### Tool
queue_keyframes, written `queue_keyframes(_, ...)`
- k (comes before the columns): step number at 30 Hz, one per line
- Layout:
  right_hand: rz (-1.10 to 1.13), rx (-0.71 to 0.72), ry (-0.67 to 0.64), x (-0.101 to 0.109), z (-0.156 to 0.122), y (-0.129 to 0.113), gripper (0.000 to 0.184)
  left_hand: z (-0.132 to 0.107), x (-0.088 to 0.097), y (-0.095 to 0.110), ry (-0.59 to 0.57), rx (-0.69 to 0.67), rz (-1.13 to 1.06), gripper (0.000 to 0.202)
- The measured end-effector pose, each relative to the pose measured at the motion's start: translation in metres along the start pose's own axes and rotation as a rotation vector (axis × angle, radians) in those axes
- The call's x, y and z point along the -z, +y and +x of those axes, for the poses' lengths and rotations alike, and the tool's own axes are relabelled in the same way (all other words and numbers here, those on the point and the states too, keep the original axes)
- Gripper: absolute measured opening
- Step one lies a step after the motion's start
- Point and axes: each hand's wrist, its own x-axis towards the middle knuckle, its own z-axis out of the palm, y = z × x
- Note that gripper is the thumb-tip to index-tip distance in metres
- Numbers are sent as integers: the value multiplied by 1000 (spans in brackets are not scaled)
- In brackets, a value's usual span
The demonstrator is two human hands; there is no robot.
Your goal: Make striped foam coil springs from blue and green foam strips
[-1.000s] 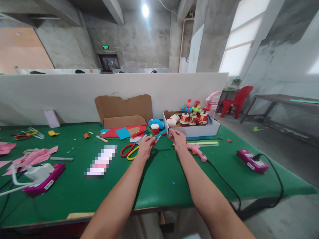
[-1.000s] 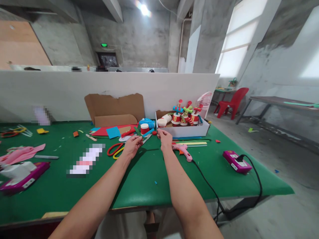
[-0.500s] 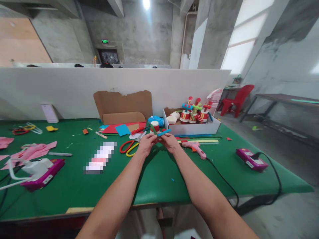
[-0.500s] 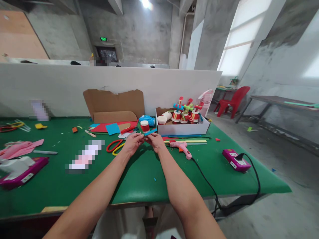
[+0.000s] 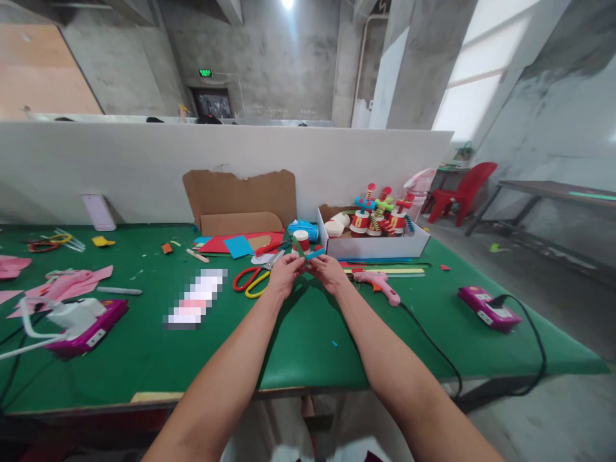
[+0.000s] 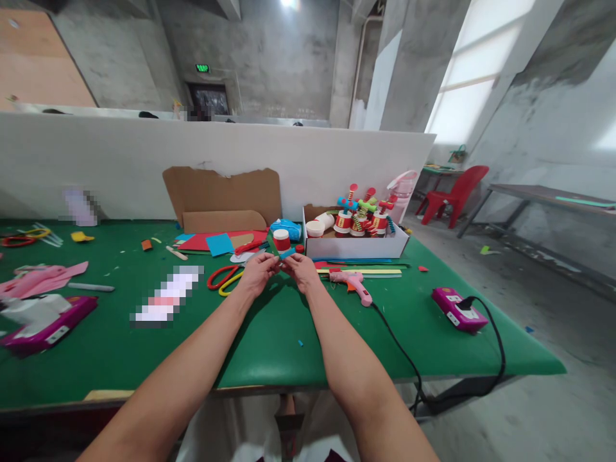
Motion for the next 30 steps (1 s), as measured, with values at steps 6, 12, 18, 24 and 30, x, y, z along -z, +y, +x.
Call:
queue_keyframes(6,-26,13,9,-1,-1,-1,31,1,1,-1,7,-21,22,39)
queue_keyframes(12,-36,10,30,-3,-1,-1,34,3,2,-3,14,-22,44,36)
queue_keyframes(18,-74,35,19,-1,1,2,33,4,2,-4,41,-15,18,37)
queue_keyframes(24,-79,45,17,-1,0,1,35,4,3,-4,20,-24,-10,37)
queue_keyframes(30,-70,61,54,-3,0,-1,33,2,3,-4,-10,-28,-40,40)
